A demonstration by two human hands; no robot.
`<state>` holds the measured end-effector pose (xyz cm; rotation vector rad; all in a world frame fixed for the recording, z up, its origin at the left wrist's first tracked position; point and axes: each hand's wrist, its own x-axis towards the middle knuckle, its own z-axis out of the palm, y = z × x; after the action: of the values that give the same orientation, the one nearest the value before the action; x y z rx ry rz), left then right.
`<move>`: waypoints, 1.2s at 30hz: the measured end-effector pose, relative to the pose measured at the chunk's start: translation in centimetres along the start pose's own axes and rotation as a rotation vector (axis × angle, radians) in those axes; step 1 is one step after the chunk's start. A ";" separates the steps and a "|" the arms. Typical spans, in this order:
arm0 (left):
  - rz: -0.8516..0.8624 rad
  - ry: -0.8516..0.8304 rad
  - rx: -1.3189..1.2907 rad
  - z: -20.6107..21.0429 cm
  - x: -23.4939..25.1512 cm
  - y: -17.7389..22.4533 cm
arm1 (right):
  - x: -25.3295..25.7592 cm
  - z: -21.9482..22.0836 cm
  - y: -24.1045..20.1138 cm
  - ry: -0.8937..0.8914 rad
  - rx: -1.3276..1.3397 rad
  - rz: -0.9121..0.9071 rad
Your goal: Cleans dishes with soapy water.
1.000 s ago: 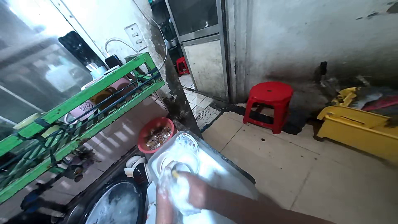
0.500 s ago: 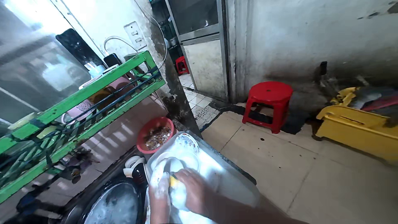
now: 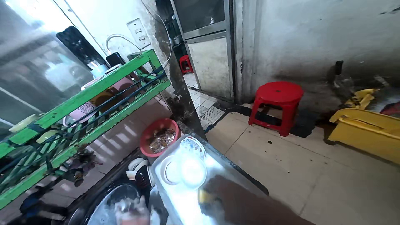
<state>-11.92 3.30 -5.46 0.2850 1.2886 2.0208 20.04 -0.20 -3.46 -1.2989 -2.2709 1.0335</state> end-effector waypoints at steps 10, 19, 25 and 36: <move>0.406 -1.302 1.997 11.0 -8.1 -8.1 | 0.7 2.9 2.0 -0.060 -0.247 -0.104; -0.278 -0.944 1.129 8.2 -11.2 -2.9 | -0.6 -1.1 0.3 0.473 0.357 0.113; -0.058 -0.965 1.017 6.0 -16.7 -0.8 | 4.4 -2.4 -1.7 0.388 0.460 0.183; 0.148 -0.970 1.133 4.3 -14.9 3.3 | 5.5 -1.9 -4.5 0.328 0.435 0.140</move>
<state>-0.39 -4.42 2.10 1.6484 1.5477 0.7469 15.52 3.77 0.76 -1.3320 -1.6234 1.1778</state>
